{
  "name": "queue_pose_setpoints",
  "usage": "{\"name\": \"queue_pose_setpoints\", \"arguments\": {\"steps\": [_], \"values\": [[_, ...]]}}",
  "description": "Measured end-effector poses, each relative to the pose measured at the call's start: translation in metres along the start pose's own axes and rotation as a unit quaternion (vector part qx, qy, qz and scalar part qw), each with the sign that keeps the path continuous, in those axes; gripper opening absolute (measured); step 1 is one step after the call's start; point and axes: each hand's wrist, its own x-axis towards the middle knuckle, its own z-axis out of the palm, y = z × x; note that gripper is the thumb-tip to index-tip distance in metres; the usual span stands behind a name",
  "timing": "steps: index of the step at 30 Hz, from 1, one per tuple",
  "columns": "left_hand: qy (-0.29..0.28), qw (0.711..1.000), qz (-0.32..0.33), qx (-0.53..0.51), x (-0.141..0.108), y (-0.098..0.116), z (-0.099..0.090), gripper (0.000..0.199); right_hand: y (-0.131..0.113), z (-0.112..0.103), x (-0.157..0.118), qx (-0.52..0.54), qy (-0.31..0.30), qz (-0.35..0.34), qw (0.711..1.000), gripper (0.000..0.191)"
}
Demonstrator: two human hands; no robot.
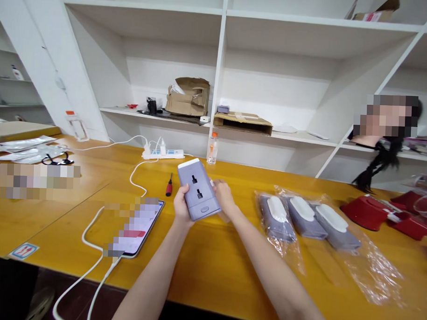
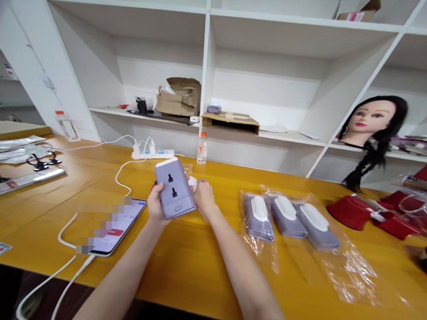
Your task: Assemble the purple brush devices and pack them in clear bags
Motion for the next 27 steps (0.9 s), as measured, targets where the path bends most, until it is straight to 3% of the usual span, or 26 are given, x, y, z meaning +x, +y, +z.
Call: {"name": "queue_pose_setpoints", "arguments": {"steps": [4,6,8,11,15,21,24,27], "values": [[0.073,0.997,0.035,0.01,0.002,-0.01,-0.001,0.046,0.027,-0.018,-0.019,0.089,0.123,0.078,0.985,0.032],[0.119,0.992,0.017,0.028,0.001,-0.018,0.0,0.041,0.033,-0.027,-0.04,0.128,0.165,0.088,0.974,0.033],[0.138,0.989,-0.033,0.048,-0.002,-0.028,0.003,0.035,0.031,-0.034,-0.064,0.201,0.234,0.068,0.949,0.038],[0.103,0.987,-0.109,0.056,-0.012,-0.041,0.008,0.033,0.02,-0.036,-0.094,0.229,0.277,0.004,0.933,0.053],[0.075,0.983,-0.16,0.054,-0.023,-0.049,0.012,0.036,0.017,-0.03,-0.111,0.16,0.271,-0.063,0.947,0.06],[0.081,0.979,-0.159,0.095,-0.024,-0.052,0.009,0.037,0.032,-0.025,-0.112,0.128,0.263,-0.188,0.937,0.063],[0.088,0.974,-0.177,0.108,-0.025,-0.054,0.009,0.035,0.033,-0.028,-0.114,0.159,0.236,-0.192,0.939,0.066],[0.093,0.974,-0.178,0.105,-0.028,-0.057,0.011,0.033,0.03,-0.03,-0.116,0.198,0.231,-0.155,0.94,0.071]]}}
